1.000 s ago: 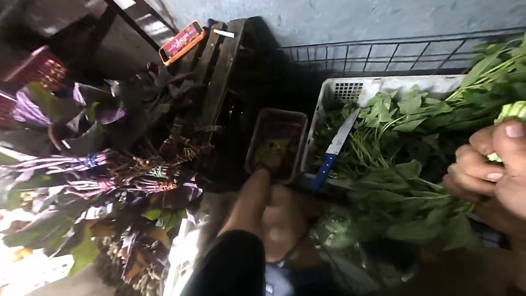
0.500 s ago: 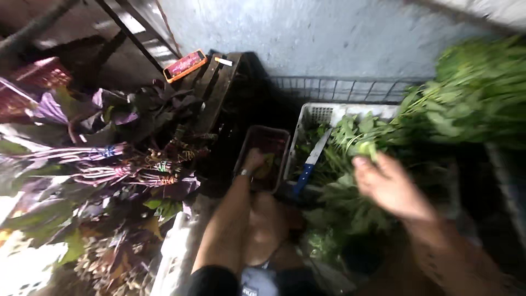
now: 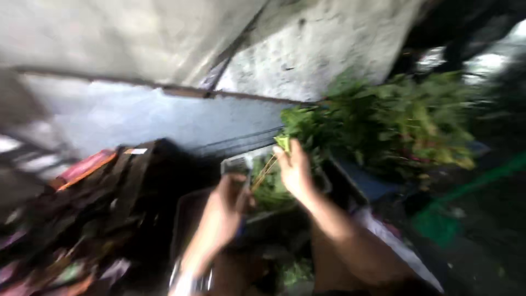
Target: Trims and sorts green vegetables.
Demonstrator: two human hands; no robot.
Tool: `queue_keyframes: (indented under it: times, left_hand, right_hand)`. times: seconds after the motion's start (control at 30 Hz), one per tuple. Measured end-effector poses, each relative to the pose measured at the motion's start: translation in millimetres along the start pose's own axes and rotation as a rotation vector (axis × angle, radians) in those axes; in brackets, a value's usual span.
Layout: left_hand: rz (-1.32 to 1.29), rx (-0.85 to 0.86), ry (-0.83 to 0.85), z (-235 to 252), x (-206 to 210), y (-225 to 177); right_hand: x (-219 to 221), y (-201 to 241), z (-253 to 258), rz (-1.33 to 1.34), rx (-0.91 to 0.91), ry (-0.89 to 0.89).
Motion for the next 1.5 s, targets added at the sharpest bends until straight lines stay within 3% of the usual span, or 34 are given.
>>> queue_keyframes:
  times: [0.07,0.13,0.2,0.27,0.33,0.37,0.43,0.47,0.53,0.6,0.67,0.73,0.8,0.83,0.87,0.93,0.97,1.0,1.1,1.13,1.17,1.23,1.27,1.33,1.37,1.4,1.43,1.47,1.5]
  left_hand:
    - [-0.534,0.185,0.033,-12,-8,-33]
    - [-0.894,0.259,-0.149,3,-44,-23]
    - [-0.643,0.178,-0.458,30,-66,9]
    - [-0.450,0.041,-0.522,41,-66,31]
    - [-0.420,0.028,-0.355,36,-65,19]
    - [-0.312,0.087,-0.234,27,-58,2]
    - [-0.076,0.241,-0.098,3,-34,-40]
    - [-0.062,0.340,-0.099,-8,-31,-57]
    - [-0.282,0.449,-0.216,-15,-60,-54]
    - [-0.424,0.340,-0.292,5,-88,-12]
    - [-0.292,0.172,-0.236,12,-79,9]
    - [-0.249,0.257,-0.130,0,-66,-20]
    - [-0.403,0.422,-0.153,-8,-82,-36]
    - [-0.461,0.418,-0.201,-3,-93,-27]
    - [-0.436,0.352,-0.219,6,-96,-11]
    - [-0.281,0.185,-0.162,9,-82,9]
    - [-0.210,0.176,-0.123,2,-74,0]
    - [-0.215,0.229,-0.104,-8,-69,-15]
    - [-0.460,0.401,-0.191,-12,-87,-20]
    - [-0.444,0.352,-0.218,-4,-89,-6]
    - [-0.366,0.278,-0.200,-1,-85,4]
    - [-0.254,0.217,-0.092,-12,-70,-8]
    - [-0.284,0.270,-0.052,-20,-66,-25]
    - [-0.434,0.382,-0.092,-24,-73,-34]
    - [-0.473,0.377,-0.159,-15,-77,-25]
    - [-0.432,0.316,-0.194,-7,-78,-12]
    - [-0.343,0.255,-0.180,-5,-74,-4]
    - [-0.256,0.224,-0.131,-11,-68,-8]
    - [-0.223,0.242,-0.085,-19,-63,-22]
  right_hand:
    - [16,-17,9,0.258,0.108,-0.041]
    - [35,7,-2,0.325,0.072,0.147]
    - [45,51,-19,0.339,-0.088,0.383]
    - [48,73,-30,0.508,-0.126,0.575]
    - [56,64,-31,0.765,-0.026,0.679]
    - [65,55,-32,0.770,0.020,0.760]
    - [87,41,-40,0.484,-0.022,0.917]
    - [91,38,-37,0.398,-0.049,0.915]
    - [90,28,-13,0.457,0.073,0.696]
    - [77,30,6,0.700,0.180,0.465]
    - [87,44,-12,0.717,0.115,0.666]
    - [105,48,-31,0.581,0.094,0.889]
    - [101,36,-18,0.660,0.175,0.625]
    - [93,37,-9,0.774,0.212,0.468]
    - [87,43,-6,0.856,0.202,0.425]
    - [92,59,-26,0.710,0.098,0.670]
    - [99,60,-37,0.605,0.095,0.791]
    - [103,55,-38,0.574,0.115,0.786]
    - [94,40,-20,0.857,0.251,0.344]
    - [91,49,-22,0.917,0.224,0.380]
    - [91,59,-32,0.862,0.165,0.536]
    - [100,65,-47,0.645,0.105,0.815]
    - [100,57,-42,0.627,0.124,0.754]
    - [90,42,-29,0.787,0.224,0.346]
    - [84,46,-26,0.864,0.207,0.252]
    - [79,55,-28,0.836,0.138,0.306]
    - [79,65,-35,0.729,0.067,0.472]
    - [83,70,-43,0.607,0.036,0.649]
    - [87,68,-43,0.541,0.038,0.716]
Point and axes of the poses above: each hand's wrist, its own z-axis towards the middle knuckle, its own x-axis out of the palm, y = z × x, the point moved 7 cm from there along z, towards the middle knuckle, and after that the axes turned 12 degrees about -x, right-handed, at the moved point
